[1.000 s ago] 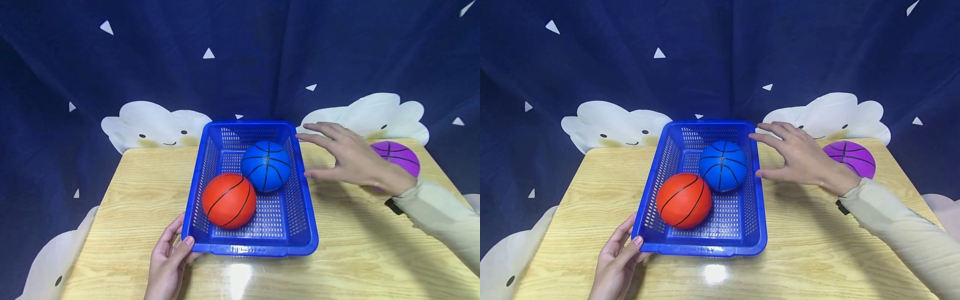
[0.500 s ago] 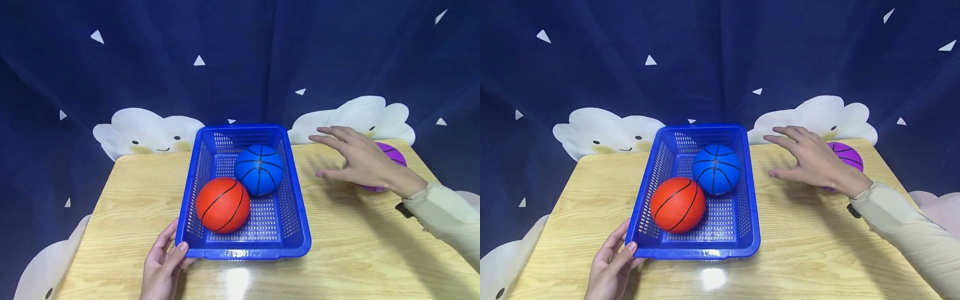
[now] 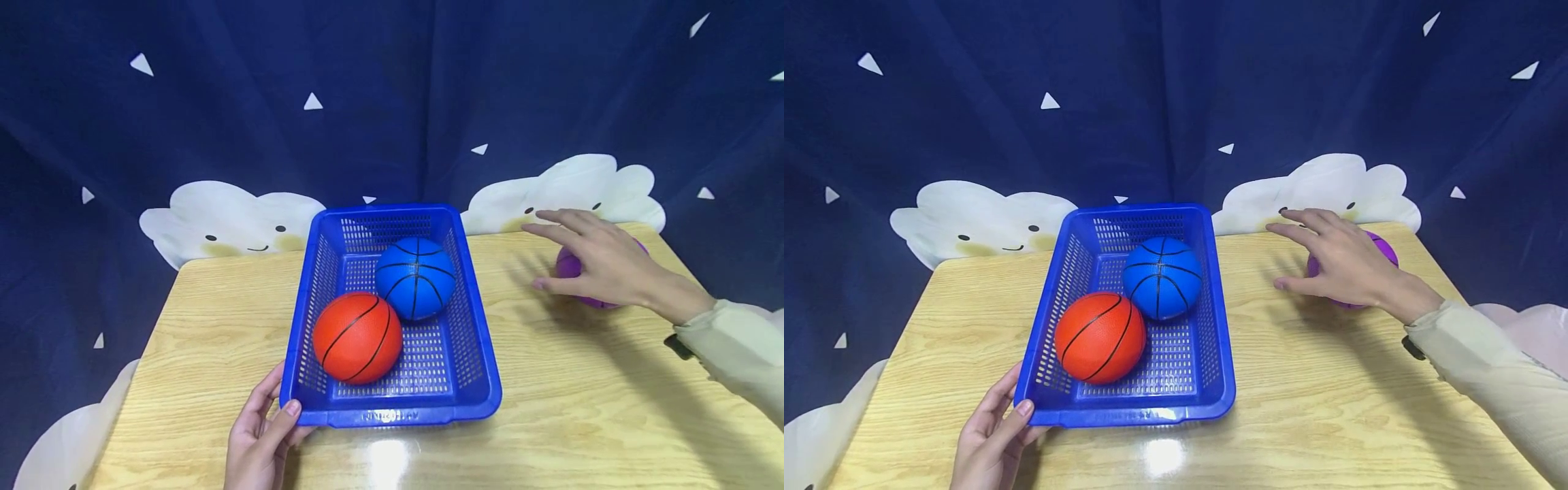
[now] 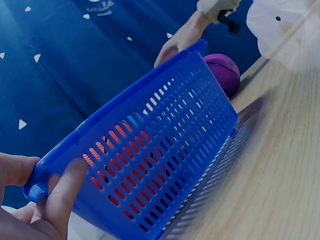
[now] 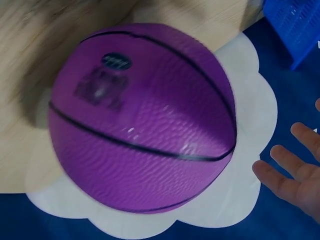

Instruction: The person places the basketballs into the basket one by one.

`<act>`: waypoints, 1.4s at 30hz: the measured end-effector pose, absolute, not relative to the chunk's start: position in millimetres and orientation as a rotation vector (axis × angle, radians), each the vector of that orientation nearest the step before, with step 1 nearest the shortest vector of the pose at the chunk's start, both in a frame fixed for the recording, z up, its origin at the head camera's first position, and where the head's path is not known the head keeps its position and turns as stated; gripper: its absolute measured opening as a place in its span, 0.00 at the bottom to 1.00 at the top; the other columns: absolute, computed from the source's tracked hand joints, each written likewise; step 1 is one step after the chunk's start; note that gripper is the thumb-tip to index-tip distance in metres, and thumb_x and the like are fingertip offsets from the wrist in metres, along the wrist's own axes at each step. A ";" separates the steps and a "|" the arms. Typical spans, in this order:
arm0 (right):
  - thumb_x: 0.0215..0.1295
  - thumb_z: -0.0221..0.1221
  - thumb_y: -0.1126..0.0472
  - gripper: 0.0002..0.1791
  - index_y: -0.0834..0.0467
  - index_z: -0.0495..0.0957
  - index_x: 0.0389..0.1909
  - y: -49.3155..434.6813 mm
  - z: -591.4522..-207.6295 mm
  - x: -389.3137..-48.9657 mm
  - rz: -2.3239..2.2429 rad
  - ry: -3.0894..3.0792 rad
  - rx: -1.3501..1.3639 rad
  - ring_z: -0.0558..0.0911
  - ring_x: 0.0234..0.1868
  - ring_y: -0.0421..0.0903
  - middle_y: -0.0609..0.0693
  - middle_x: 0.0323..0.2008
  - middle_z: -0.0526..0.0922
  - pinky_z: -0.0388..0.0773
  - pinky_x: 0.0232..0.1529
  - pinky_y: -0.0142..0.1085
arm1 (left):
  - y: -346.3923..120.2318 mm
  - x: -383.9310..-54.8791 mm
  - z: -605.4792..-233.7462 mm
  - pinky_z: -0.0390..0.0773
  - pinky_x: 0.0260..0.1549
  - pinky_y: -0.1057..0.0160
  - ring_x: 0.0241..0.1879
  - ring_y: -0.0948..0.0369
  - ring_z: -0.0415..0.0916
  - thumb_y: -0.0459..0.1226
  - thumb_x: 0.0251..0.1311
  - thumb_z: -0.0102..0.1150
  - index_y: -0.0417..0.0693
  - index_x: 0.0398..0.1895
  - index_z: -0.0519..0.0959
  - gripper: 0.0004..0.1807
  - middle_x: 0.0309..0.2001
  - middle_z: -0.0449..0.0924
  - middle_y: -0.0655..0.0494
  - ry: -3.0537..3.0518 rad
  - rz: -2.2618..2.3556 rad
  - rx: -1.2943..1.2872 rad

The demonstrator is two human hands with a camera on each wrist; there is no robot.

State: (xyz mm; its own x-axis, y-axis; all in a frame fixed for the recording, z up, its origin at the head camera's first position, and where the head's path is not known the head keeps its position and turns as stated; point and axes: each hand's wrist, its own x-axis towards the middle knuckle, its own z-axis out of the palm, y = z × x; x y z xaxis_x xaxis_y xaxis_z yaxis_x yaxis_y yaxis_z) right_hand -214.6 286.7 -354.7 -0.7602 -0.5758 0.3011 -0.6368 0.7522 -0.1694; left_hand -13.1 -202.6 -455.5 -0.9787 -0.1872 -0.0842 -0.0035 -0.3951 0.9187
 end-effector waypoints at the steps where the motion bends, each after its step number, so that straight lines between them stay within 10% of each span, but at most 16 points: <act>1: 0.53 0.81 0.43 0.49 0.49 0.75 0.77 289.1 -355.0 -214.3 0.384 -2.719 0.951 0.70 0.74 0.70 0.62 0.75 0.73 0.73 0.66 0.76 | -202.5 -13.3 -455.7 0.92 0.52 0.50 0.49 0.54 0.89 0.20 0.74 0.56 0.52 0.70 0.81 0.28 0.55 0.74 0.44 -1.659 -2.523 0.261; 42: 0.37 0.87 0.41 0.63 0.50 0.69 0.79 353.7 -389.8 -206.1 0.265 -2.800 0.791 0.66 0.70 0.77 0.66 0.76 0.65 0.69 0.59 0.77 | -203.4 -13.6 -458.5 0.92 0.50 0.49 0.49 0.52 0.89 0.19 0.75 0.54 0.49 0.73 0.79 0.29 0.55 0.74 0.44 -1.637 -2.527 0.199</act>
